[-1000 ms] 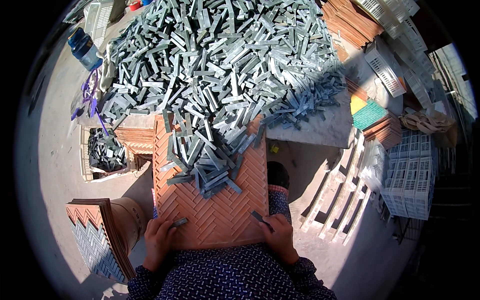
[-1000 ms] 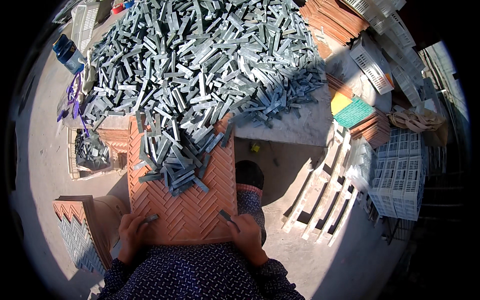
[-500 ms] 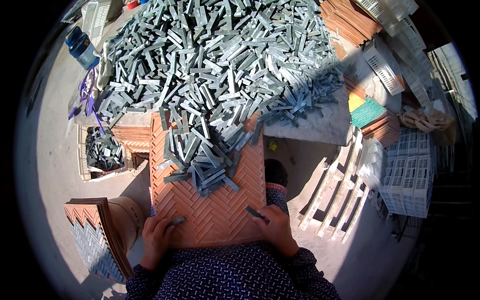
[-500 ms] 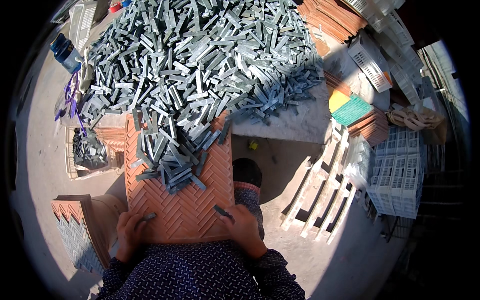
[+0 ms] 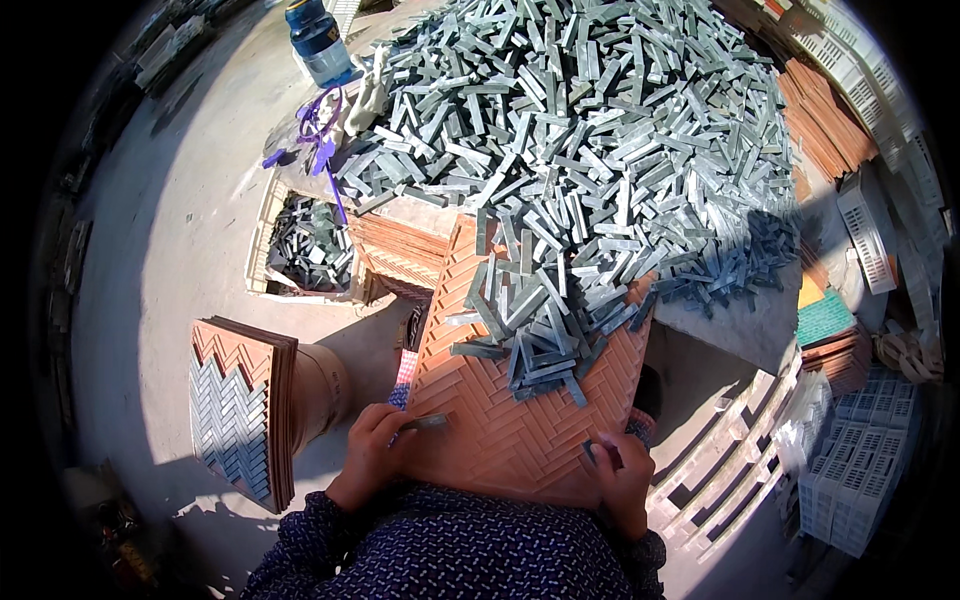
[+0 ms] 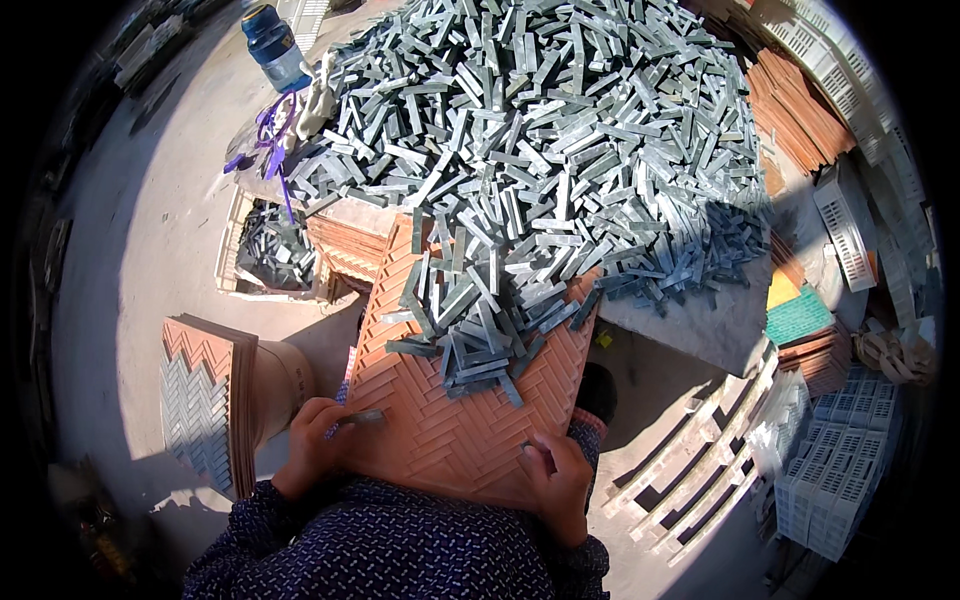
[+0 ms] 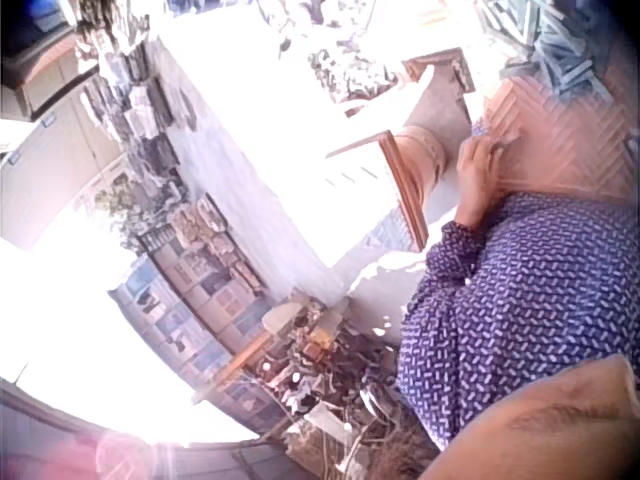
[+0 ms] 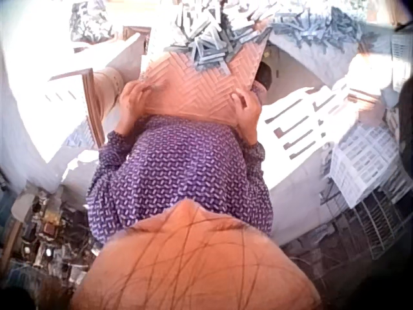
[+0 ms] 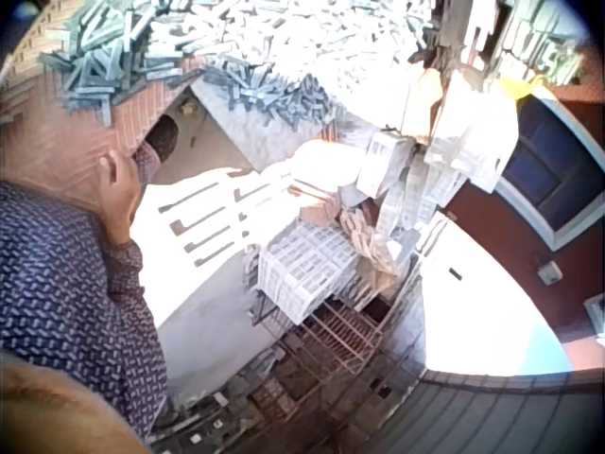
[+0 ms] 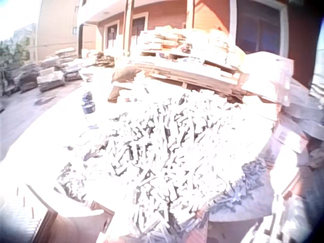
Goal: The person arranges small rectangular tiles by hand onto a square board to form a herringbone pattern. They repeatedly pick tiles from a nearby pile, place them into the pattern, and occasionally flip the board to check alignment.
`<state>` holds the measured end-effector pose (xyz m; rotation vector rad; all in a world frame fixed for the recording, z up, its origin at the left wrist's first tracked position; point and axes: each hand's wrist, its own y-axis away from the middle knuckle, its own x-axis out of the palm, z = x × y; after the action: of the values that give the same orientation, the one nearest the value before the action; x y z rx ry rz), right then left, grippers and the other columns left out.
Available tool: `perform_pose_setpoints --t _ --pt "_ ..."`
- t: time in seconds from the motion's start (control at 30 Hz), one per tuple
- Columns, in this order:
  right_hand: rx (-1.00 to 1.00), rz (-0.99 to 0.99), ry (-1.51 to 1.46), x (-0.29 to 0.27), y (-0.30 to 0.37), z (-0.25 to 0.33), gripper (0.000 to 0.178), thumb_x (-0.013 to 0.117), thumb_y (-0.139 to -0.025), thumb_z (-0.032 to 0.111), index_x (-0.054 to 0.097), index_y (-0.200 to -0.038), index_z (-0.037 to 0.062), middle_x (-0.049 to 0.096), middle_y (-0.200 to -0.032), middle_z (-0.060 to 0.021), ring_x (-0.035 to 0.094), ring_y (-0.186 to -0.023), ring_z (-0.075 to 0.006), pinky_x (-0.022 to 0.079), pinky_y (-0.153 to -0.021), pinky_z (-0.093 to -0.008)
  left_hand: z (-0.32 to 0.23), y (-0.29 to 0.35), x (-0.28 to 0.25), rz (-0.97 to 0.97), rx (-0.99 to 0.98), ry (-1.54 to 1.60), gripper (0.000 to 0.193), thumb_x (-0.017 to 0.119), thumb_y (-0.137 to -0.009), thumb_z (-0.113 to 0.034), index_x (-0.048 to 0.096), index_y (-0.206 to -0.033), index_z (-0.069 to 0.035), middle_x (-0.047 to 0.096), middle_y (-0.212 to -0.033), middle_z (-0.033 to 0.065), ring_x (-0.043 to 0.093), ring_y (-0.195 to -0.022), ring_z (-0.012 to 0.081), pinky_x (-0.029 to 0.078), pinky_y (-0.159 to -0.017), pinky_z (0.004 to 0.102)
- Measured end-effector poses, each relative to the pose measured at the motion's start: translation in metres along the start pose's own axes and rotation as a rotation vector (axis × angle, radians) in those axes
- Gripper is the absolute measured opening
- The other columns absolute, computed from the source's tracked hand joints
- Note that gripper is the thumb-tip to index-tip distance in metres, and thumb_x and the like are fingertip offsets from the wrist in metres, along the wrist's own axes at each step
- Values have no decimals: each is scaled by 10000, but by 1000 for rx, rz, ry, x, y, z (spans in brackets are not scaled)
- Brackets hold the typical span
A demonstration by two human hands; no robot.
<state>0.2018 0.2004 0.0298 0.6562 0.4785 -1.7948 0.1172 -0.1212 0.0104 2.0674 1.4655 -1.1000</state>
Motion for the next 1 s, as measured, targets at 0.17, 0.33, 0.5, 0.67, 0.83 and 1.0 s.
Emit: perform_pose_setpoints --t 0.17,0.33,0.5,0.67,0.83,1.0 --pt "-36 -3 -21 5 -3 -3 168 671 -766 24 640 -926 -12 632 -824 -141 627 -695 -228 497 -612 -304 5 11 -3 5 -112 32 259 733 -671 -48 625 -906 -26 602 -906 127 594 -832 315 496 -713 373" --pt "-90 21 -21 9 -5 -3 152 675 -766 34 644 -906 -12 634 -815 -135 620 -678 -209 493 -606 -298 1 15 5 -51 -85 38 242 735 -662 -34 625 -878 -29 592 -869 124 596 -785 300 494 -680 367" --pt "-63 65 -68 15 -7 8 188 698 -743 8 648 -924 -4 638 -822 -130 623 -689 -190 493 -604 -277 -16 4 -1 77 -233 247 205 713 -708 -29 631 -895 -27 597 -869 114 598 -784 249 485 -670 335" --pt "-230 294 -236 32 -19 33 403 730 -734 15 586 -1110 11 653 -900 -103 636 -738 -167 513 -641 -269 -36 -16 3 408 -389 725 183 688 -778 -73 641 -950 -30 614 -900 102 602 -795 219 478 -710 311" --pt "-208 442 -448 39 -23 45 521 721 -769 47 501 -1240 12 657 -998 -114 651 -846 -168 529 -727 -275 -50 -26 11 480 -172 596 189 681 -783 -78 639 -963 -37 614 -926 96 607 -834 224 486 -726 301" --pt "-134 478 -529 39 -19 39 503 691 -797 39 485 -1254 4 655 -1028 -132 647 -936 -179 525 -796 -287 -51 -23 18 335 11 473 249 707 -758 -77 622 -988 -30 616 -922 105 611 -828 245 498 -708 324"
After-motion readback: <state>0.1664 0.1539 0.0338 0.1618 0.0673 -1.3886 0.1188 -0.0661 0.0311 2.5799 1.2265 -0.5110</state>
